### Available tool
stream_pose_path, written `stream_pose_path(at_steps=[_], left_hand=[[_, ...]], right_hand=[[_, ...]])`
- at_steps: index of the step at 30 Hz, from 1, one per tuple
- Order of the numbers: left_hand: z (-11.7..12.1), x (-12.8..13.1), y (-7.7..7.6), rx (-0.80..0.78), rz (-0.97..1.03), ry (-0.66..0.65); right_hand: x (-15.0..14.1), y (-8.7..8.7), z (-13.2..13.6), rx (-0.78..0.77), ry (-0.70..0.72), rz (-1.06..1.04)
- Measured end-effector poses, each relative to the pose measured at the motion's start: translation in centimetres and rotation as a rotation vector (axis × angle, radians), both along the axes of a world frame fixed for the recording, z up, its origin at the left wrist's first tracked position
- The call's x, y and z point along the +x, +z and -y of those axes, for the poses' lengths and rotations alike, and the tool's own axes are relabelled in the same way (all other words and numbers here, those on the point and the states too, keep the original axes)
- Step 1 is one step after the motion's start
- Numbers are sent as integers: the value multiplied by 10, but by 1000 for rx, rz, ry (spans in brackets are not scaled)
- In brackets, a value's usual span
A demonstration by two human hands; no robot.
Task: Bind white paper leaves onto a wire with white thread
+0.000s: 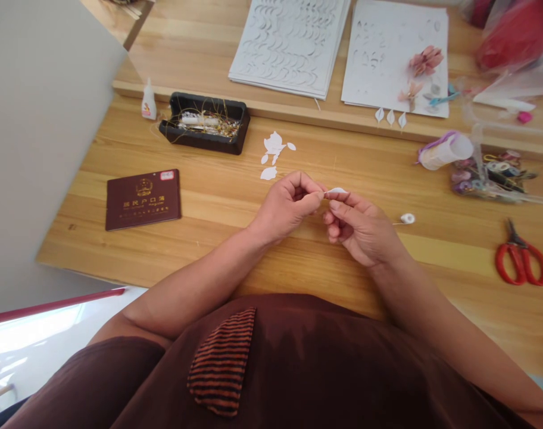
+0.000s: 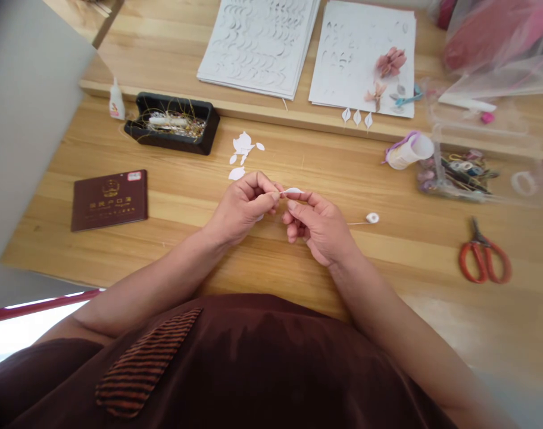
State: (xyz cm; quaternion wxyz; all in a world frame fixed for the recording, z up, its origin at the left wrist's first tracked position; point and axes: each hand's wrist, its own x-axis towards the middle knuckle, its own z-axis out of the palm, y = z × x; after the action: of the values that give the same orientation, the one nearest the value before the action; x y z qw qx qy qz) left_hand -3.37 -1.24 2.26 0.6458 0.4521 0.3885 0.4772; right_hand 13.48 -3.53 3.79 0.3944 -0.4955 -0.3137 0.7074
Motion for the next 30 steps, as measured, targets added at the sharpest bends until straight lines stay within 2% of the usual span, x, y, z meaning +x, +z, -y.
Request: stream_pose_path(at_steps=[3,6,12,16,20,23,27,30], left_hand=[[0,0,0,1,-7,18],[-1,0,-2,4,-28,19],[-2,1,-4,59,-64,25],[-2,0,-5,123,-164,46],[-3,-3,-4,225,-288,-43],[-2,-7,-2,266,-295,-153],[-1,-11,3,326,-269,-290],[0,-12,6,339,-242,-343]], right_hand=[[0,-1,0,25,11,23],[-1,-3,2,133,29,130],[-4,-4,12,462,109,464],[-1,-3,18,729,155,746],[5,4,19,982,188,945],[9,14,16,1007,201,940],[15,22,12,889,131,832],[19,22,8,771,105,714]])
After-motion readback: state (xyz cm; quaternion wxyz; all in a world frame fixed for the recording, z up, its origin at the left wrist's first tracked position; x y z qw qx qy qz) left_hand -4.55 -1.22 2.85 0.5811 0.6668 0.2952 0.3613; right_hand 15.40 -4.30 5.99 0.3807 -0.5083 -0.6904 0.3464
